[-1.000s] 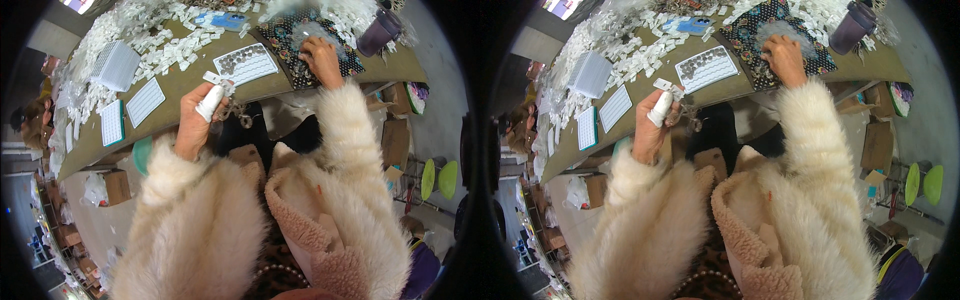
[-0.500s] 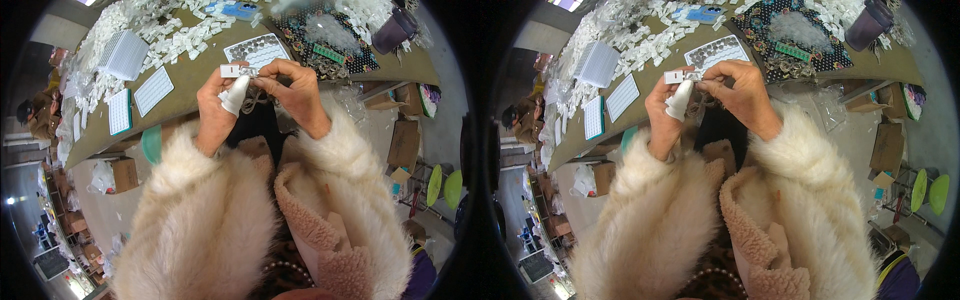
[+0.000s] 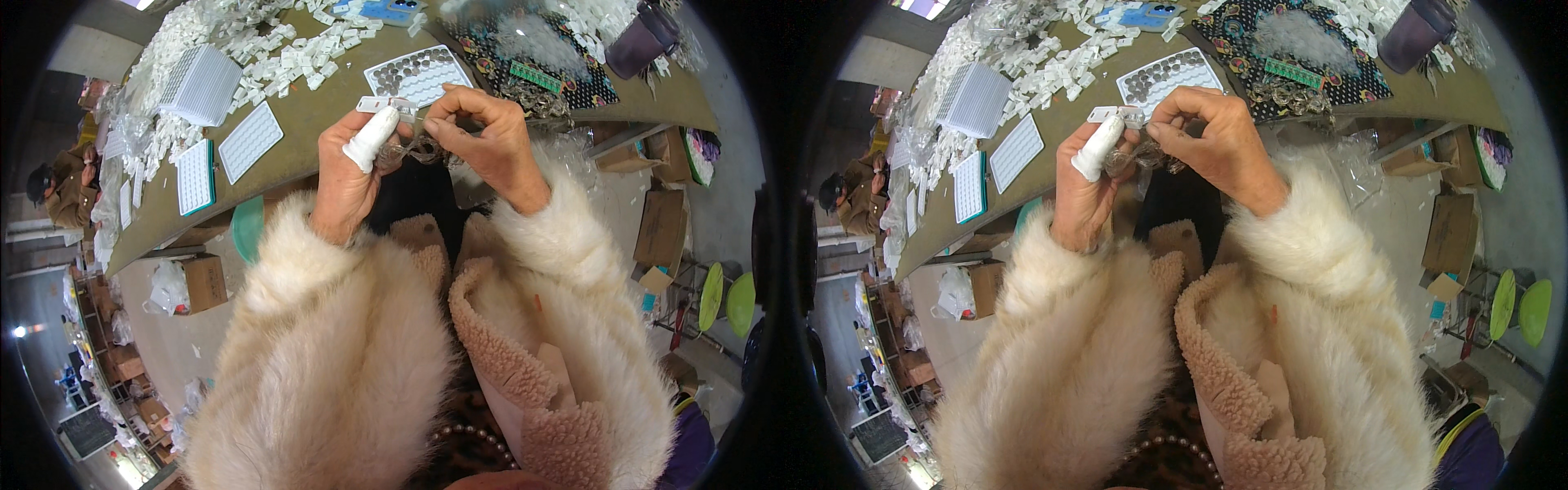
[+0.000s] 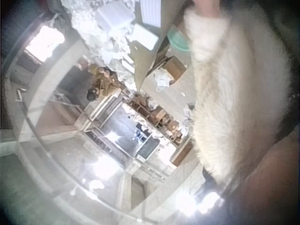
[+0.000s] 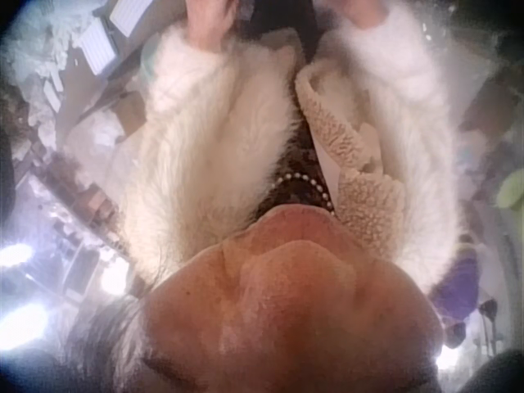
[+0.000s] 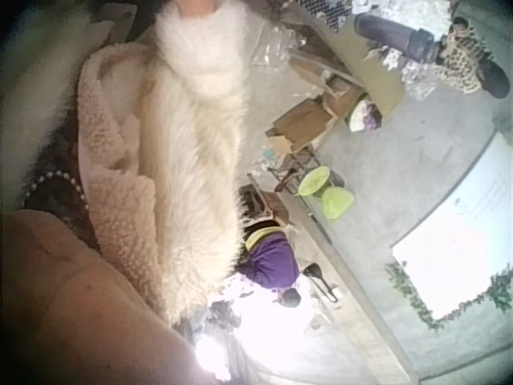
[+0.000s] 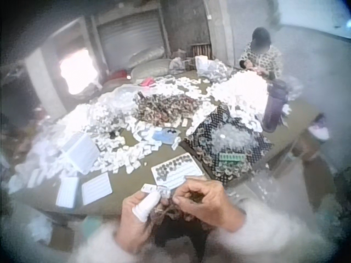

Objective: The person assembles small keychains by attaching metal rings to plastic tags and placing them into a tray. They repeatedly pick up tags and rings, connect them, and deposit the finished items into a compartmentalized tray on the table.

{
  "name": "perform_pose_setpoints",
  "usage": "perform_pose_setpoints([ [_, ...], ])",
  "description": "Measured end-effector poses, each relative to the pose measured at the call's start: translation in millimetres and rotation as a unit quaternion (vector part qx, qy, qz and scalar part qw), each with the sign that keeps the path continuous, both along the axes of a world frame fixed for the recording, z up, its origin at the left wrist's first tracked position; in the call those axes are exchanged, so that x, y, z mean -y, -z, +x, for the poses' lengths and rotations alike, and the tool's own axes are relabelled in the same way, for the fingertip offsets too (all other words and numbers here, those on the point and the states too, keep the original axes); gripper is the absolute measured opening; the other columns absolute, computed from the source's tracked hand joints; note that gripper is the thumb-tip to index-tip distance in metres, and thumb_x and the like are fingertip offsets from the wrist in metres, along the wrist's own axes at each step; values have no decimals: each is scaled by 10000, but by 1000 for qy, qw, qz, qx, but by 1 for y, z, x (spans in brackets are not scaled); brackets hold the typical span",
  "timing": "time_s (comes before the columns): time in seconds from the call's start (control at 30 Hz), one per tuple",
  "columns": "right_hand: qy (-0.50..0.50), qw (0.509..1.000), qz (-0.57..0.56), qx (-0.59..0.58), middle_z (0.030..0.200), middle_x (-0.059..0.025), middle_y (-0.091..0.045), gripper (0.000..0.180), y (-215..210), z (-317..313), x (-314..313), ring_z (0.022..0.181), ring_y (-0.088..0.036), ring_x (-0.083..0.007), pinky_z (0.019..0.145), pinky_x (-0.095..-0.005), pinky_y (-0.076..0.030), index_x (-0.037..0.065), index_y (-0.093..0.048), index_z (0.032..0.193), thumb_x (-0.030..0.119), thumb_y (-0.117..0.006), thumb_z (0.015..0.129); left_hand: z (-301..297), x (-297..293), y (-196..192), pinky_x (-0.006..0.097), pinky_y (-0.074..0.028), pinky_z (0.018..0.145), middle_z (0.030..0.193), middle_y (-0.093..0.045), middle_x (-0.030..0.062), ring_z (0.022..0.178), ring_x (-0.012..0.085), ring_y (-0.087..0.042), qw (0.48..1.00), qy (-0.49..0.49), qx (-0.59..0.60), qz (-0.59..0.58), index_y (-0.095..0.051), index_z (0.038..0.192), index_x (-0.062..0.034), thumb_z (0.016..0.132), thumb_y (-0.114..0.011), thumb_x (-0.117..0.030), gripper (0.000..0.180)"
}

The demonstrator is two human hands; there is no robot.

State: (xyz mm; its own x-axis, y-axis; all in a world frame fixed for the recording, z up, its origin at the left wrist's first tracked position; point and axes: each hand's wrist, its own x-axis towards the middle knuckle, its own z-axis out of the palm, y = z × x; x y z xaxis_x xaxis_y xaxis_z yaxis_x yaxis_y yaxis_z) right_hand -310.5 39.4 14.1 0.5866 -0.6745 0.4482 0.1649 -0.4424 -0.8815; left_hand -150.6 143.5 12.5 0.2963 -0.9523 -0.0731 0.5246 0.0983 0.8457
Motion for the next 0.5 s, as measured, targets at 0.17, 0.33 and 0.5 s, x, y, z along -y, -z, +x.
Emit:
perform_pose_setpoints([
  [0.17,81,980,-179,24,647,-22,-577,84,0,1,2,656,-550,-106,606,-251,-431,42,-659,753,11,-731,785,-13,2,-2,182,-450,584,922,-721,56,757,59,-620,960,-82,268,4,-690,1127,8,956,-671,-139,226],
  [0.33,36,995,88,-10,690,3,-632,62,1,-4,1,714,-561,-65,660,-241,-440,28,-669,775,17,-724,799,-20,4,1,185,-459,596,925,-722,48,774,63,-628,959,-103,256,-60,-683,1153,9,959,-659,-113,231],
  [0.5,-64,965,245,67,815,-13,-686,98,6,1,0,797,-580,-63,704,-252,-449,12,-669,890,11,-725,810,-12,5,6,200,-430,574,906,-707,37,708,60,-581,1000,-1,17,-16,-683,1160,-3,980,-646,-233,295],
])
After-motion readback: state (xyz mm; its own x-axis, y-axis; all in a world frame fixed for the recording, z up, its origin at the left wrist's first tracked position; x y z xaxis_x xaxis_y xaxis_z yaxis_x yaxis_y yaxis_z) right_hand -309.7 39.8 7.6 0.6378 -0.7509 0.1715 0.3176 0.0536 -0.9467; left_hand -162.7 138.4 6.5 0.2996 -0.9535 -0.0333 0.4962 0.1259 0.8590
